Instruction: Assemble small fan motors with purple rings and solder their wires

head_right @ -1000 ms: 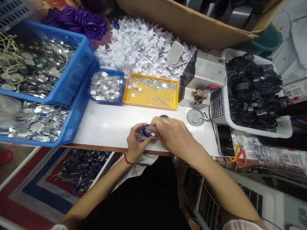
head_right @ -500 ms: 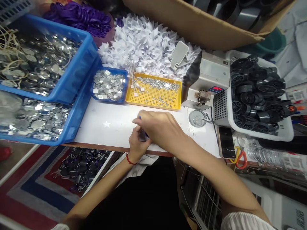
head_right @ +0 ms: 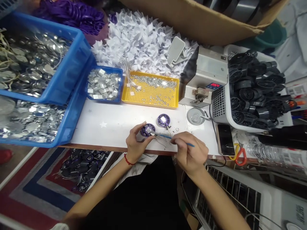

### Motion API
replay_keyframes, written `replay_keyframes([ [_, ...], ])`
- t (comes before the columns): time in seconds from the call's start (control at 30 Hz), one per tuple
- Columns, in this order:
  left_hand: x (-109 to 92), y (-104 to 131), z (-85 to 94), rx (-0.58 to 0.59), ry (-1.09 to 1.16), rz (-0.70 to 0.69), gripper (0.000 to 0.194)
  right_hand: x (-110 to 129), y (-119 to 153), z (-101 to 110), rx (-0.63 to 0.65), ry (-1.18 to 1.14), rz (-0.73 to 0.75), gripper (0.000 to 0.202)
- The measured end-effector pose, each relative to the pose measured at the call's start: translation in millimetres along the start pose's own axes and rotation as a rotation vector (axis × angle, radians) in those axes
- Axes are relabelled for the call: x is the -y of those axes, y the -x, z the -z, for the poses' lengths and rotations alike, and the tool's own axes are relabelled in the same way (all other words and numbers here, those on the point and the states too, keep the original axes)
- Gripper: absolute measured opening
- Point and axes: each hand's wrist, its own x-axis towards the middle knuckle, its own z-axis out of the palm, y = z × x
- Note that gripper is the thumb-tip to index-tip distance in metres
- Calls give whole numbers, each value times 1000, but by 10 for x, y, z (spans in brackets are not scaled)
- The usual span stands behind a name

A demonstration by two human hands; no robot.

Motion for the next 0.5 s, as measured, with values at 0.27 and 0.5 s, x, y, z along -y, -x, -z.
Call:
replay_keyframes([
  [0.27,-149,-44,39,22,77,169,59,28,183,-303,-484,-475,-620,26],
  [0.5,-201,-294,76,31,368,601,34,188,271,-1165,-412,-802,-940,34],
])
